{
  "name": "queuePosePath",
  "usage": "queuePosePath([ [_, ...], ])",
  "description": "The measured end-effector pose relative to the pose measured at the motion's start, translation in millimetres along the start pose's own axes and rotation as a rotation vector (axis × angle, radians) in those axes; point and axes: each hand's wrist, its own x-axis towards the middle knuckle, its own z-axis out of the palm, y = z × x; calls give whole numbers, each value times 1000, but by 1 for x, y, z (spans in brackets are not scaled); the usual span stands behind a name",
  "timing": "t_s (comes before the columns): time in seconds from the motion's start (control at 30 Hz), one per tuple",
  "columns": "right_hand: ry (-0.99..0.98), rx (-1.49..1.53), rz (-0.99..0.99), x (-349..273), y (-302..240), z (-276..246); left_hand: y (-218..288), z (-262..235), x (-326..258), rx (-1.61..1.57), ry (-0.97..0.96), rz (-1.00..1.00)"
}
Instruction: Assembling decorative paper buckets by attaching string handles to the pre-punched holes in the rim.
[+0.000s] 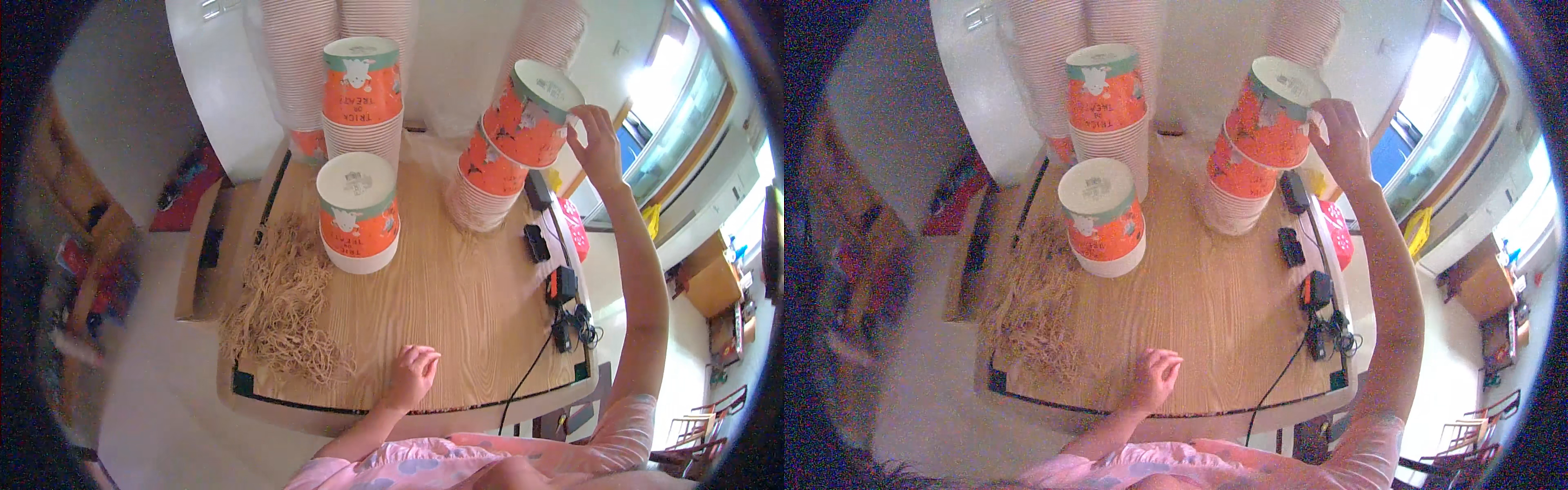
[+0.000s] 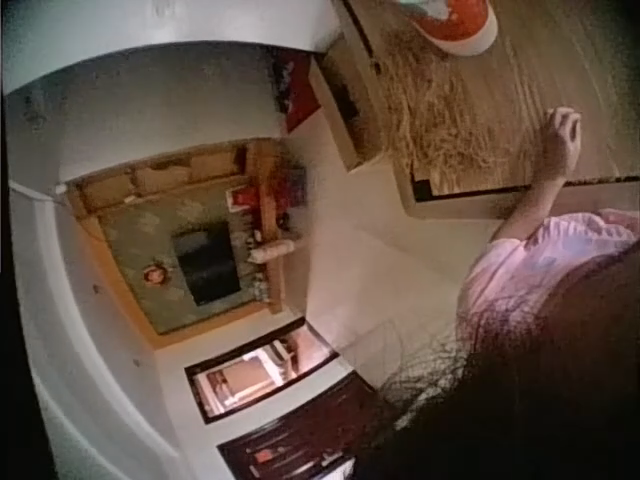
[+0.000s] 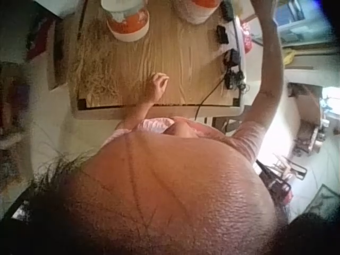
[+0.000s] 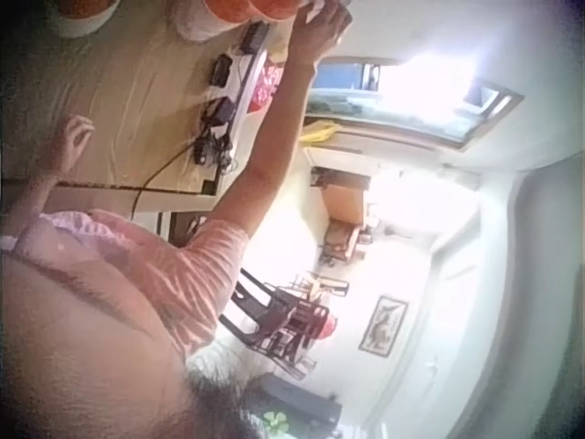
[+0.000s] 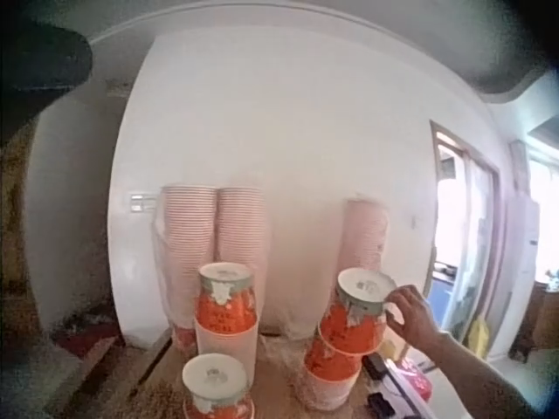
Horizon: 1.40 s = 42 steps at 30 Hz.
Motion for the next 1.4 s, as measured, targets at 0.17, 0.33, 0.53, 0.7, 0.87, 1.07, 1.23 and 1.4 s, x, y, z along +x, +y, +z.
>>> queuePosePath([
  [0.17, -34, 44, 13, 10, 7, 36, 2, -4, 5, -5, -40, -13],
  [0.33, -80, 100, 15, 4, 7, 62, -2, -4, 6, -44, -56, -42],
  [0.53, -98, 112, -5, -7, 6, 72, 0, -6, 10, -46, -92, -58],
  [0.7, -106, 105, -12, -15, 0, 76, -3, -3, 8, -62, -81, -61],
  [0.87, -121, 110, -10, -19, -5, 76, -6, -2, 9, -66, -91, -44],
  [1.07, -128, 98, -15, -26, -10, 81, -6, -3, 8, -47, -95, -46],
  [1.23, -142, 107, -10, -31, -14, 83, -5, -4, 9, -46, -99, -46],
  [1.4, -136, 112, -14, -40, -14, 89, -6, -2, 7, -34, -95, -50],
])
